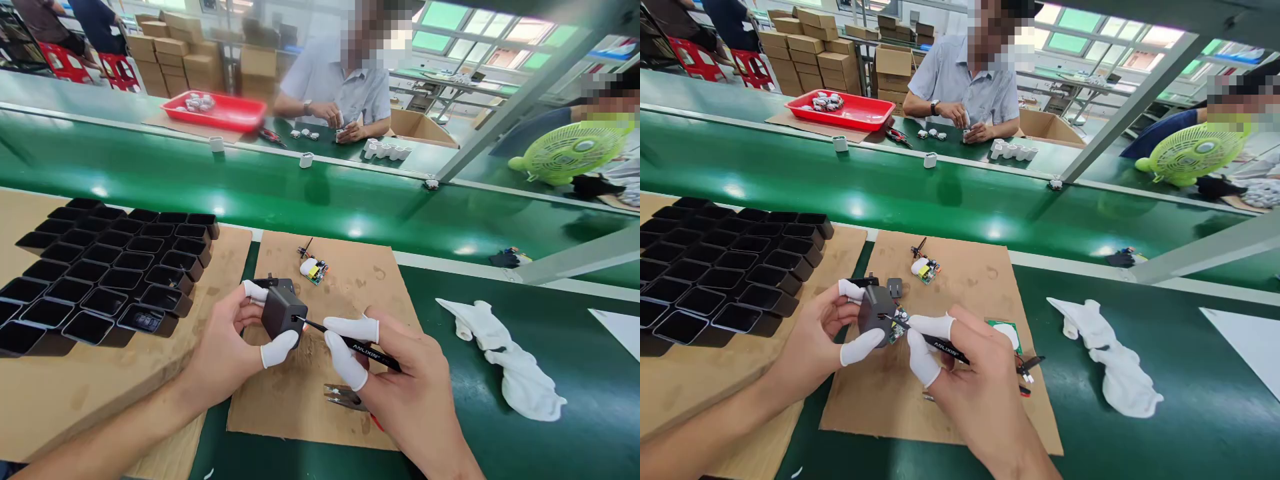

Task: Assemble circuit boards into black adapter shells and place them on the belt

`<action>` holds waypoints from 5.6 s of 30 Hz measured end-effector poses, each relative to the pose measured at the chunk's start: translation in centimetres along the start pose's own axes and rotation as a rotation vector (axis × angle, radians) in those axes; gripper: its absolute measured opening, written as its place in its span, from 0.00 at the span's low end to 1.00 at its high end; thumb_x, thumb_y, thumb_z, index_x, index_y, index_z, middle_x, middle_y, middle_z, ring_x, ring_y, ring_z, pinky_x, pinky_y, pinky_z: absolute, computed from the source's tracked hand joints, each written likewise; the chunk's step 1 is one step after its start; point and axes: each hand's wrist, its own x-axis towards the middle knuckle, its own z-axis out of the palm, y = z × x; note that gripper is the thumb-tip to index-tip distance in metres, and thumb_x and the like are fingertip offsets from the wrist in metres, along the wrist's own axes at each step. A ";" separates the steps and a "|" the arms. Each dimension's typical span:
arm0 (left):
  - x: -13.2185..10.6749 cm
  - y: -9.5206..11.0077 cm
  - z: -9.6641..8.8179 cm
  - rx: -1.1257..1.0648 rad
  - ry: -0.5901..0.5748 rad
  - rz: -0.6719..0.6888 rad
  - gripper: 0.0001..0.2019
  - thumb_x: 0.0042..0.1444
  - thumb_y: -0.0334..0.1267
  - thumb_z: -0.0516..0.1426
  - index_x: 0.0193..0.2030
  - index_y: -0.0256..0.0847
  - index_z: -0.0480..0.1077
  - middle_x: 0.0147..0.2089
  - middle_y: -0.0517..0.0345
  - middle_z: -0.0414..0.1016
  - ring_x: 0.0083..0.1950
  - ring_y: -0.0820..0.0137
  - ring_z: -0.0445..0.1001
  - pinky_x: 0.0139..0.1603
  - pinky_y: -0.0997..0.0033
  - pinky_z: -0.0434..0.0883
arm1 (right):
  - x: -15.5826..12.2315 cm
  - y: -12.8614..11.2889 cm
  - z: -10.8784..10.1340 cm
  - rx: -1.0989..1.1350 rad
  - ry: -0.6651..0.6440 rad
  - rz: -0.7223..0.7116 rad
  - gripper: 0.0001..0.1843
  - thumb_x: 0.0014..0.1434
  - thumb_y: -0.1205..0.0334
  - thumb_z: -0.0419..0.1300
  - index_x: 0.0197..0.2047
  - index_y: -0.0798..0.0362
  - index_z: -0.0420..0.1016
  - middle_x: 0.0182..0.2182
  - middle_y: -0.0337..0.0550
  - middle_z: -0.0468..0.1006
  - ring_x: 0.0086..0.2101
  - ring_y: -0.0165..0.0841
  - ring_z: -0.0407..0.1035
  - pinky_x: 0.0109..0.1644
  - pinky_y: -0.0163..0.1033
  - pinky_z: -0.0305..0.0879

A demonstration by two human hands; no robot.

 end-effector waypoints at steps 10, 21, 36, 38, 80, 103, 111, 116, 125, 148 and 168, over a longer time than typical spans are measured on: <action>0.1 -0.1 0.4 0.130 0.020 0.049 0.19 0.52 0.39 0.76 0.48 0.45 0.77 0.49 0.53 0.90 0.48 0.59 0.89 0.50 0.64 0.86 | -0.6 0.8 1.4 -0.268 0.023 -0.101 0.14 0.75 0.62 0.63 0.35 0.48 0.85 0.25 0.36 0.67 0.22 0.30 0.60 0.25 0.39 0.57; 0.9 -0.4 0.2 0.470 0.154 0.253 0.17 0.54 0.43 0.75 0.47 0.45 0.78 0.45 0.55 0.89 0.45 0.59 0.87 0.50 0.61 0.82 | -1.0 2.3 3.7 -0.457 0.050 -0.133 0.17 0.74 0.66 0.60 0.31 0.46 0.68 0.24 0.36 0.71 0.23 0.31 0.61 0.27 0.39 0.51; 0.7 -2.0 0.0 0.908 0.330 0.785 0.17 0.66 0.46 0.69 0.56 0.43 0.75 0.47 0.51 0.88 0.45 0.57 0.90 0.41 0.67 0.81 | 0.8 3.2 4.1 0.096 -0.353 0.224 0.16 0.77 0.65 0.51 0.46 0.50 0.81 0.38 0.42 0.86 0.35 0.36 0.75 0.39 0.40 0.66; 0.7 -2.1 -0.1 0.949 0.346 0.819 0.17 0.67 0.46 0.69 0.55 0.42 0.75 0.47 0.49 0.88 0.45 0.57 0.90 0.41 0.67 0.81 | 0.7 3.3 4.2 0.164 -0.347 0.243 0.16 0.78 0.64 0.51 0.49 0.50 0.82 0.37 0.41 0.86 0.35 0.36 0.75 0.39 0.40 0.65; 1.2 -0.5 -0.6 -0.061 0.029 0.067 0.22 0.52 0.42 0.77 0.48 0.42 0.74 0.49 0.50 0.88 0.47 0.57 0.91 0.49 0.59 0.89 | 1.7 4.4 -1.3 -0.619 -0.266 0.171 0.16 0.79 0.58 0.55 0.51 0.49 0.86 0.38 0.46 0.89 0.37 0.46 0.81 0.37 0.44 0.65; -1.5 -1.6 0.8 0.712 0.190 0.876 0.29 0.64 0.29 0.68 0.70 0.44 0.68 0.55 0.49 0.78 0.51 0.62 0.82 0.51 0.64 0.83 | -0.6 2.6 5.0 0.440 -0.074 0.211 0.26 0.58 0.64 0.79 0.58 0.44 0.82 0.48 0.38 0.88 0.47 0.39 0.84 0.56 0.43 0.82; -0.9 -0.6 -0.3 0.201 -0.184 0.422 0.29 0.61 0.39 0.76 0.66 0.51 0.74 0.59 0.52 0.85 0.58 0.58 0.87 0.60 0.61 0.85 | 0.2 3.8 2.7 0.509 -0.209 0.006 0.38 0.56 0.57 0.86 0.67 0.39 0.82 0.63 0.43 0.84 0.62 0.47 0.78 0.69 0.51 0.76; -2.5 1.0 0.0 0.177 0.012 0.357 0.25 0.58 0.38 0.78 0.58 0.47 0.76 0.52 0.55 0.88 0.52 0.61 0.89 0.58 0.64 0.85 | -1.5 1.1 3.0 0.283 0.055 -0.105 0.26 0.67 0.61 0.78 0.65 0.38 0.83 0.57 0.43 0.87 0.57 0.42 0.82 0.65 0.45 0.81; -9.6 -1.8 1.7 0.558 0.462 0.490 0.19 0.59 0.32 0.69 0.57 0.46 0.77 0.47 0.56 0.87 0.45 0.60 0.88 0.47 0.63 0.85 | -8.3 -0.4 8.2 0.112 0.130 -0.229 0.31 0.75 0.70 0.66 0.76 0.42 0.75 0.60 0.53 0.87 0.59 0.46 0.85 0.61 0.47 0.86; -11.2 -5.6 2.7 0.612 0.588 0.235 0.18 0.54 0.31 0.70 0.51 0.44 0.76 0.45 0.56 0.83 0.45 0.58 0.84 0.46 0.60 0.81 | -8.7 2.1 8.1 0.204 -0.019 -0.038 0.19 0.74 0.61 0.69 0.65 0.46 0.80 0.56 0.53 0.86 0.54 0.45 0.86 0.59 0.51 0.87; -11.5 -6.5 2.0 0.735 0.468 0.380 0.18 0.55 0.25 0.66 0.47 0.46 0.69 0.42 0.55 0.79 0.45 0.54 0.79 0.41 0.57 0.79 | -6.5 0.8 6.4 0.276 -0.224 -0.049 0.24 0.70 0.71 0.72 0.62 0.35 0.89 0.63 0.48 0.85 0.60 0.47 0.84 0.61 0.51 0.87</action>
